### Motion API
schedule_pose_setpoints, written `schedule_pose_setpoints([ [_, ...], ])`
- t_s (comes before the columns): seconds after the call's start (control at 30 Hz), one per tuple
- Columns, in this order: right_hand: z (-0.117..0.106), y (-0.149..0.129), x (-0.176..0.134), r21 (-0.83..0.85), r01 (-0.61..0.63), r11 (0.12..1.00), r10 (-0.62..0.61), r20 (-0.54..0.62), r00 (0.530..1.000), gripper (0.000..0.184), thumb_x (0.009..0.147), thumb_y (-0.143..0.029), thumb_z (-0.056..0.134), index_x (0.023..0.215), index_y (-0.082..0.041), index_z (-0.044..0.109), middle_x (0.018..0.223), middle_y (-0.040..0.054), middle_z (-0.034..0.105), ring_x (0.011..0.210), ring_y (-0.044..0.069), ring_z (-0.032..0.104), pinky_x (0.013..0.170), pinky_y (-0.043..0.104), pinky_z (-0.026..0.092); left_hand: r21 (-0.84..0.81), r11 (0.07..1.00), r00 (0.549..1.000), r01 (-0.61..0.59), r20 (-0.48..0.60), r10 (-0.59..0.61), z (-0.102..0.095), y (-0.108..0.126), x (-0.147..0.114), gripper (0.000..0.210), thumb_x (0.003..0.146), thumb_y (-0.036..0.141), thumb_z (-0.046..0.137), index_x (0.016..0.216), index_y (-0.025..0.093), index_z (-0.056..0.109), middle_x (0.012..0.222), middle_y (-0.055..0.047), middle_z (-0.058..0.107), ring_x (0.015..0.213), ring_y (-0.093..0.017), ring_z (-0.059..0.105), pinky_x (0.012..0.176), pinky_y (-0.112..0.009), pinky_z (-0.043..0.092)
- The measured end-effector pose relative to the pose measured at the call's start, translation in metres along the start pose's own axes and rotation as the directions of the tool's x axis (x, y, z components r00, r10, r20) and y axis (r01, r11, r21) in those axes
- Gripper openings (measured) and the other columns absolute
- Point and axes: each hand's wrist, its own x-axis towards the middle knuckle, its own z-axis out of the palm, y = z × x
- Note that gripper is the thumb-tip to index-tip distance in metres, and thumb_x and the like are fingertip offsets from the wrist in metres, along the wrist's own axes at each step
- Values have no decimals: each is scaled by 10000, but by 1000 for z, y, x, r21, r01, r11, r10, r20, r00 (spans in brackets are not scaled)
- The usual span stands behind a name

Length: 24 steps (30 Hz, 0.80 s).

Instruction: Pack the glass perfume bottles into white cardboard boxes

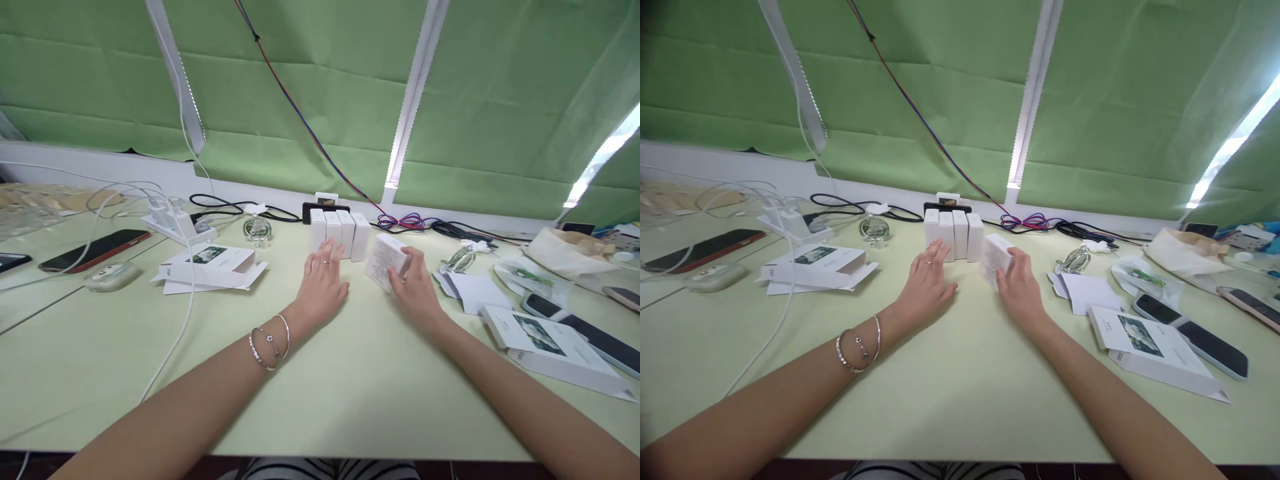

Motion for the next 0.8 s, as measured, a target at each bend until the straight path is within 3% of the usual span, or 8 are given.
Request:
schedule_pose_setpoints([
  [0.1,11,23,21,-23,-55,998,53,-72,996,358,792,-304,496,1119,-199,394,1046,121,503,853,259,553,693,420,467,62,985,977,159,132,-166,3,-10,0,664,778,224,514,1368,88,241,1467,-236,230,1371,-346,189,1065,-526,218],
  [0.2,27,37,48,1,-170,986,169,27,985,374,756,-301,517,1091,-194,389,980,123,539,813,273,559,693,445,458,90,953,913,291,271,-304,3,-15,1,624,815,316,484,1371,127,274,1489,-229,172,1367,-384,166,1040,-550,225],
  [0.33,48,36,73,91,-157,983,143,149,978,392,719,-268,532,1073,-195,380,937,109,572,727,251,580,679,440,468,91,921,843,379,376,-384,1,-18,2,583,845,410,439,1380,233,292,1508,-200,123,1346,-423,197,1011,-555,235],
  [0.57,60,23,78,211,-163,964,94,306,948,520,659,-290,583,1111,-197,343,1095,136,537,675,186,606,626,376,507,90,922,840,377,386,-382,4,-40,8,516,861,423,407,1347,264,336,1477,-181,249,1325,-386,283,1011,-523,241],
  [0.7,58,16,78,214,-260,941,163,387,907,630,609,-382,662,1110,-215,319,1053,102,547,672,192,612,644,387,502,118,905,839,408,344,-422,5,-47,13,426,861,350,408,1225,132,441,1399,-201,373,1291,-324,348,1010,-453,274],
  [0.8,61,2,77,126,-300,946,239,357,903,655,579,-426,687,1092,-226,332,1002,73,562,727,224,602,705,413,474,163,880,831,445,289,-474,5,-44,15,395,837,298,439,1141,48,475,1257,-232,479,1170,-322,451,935,-416,346],
])
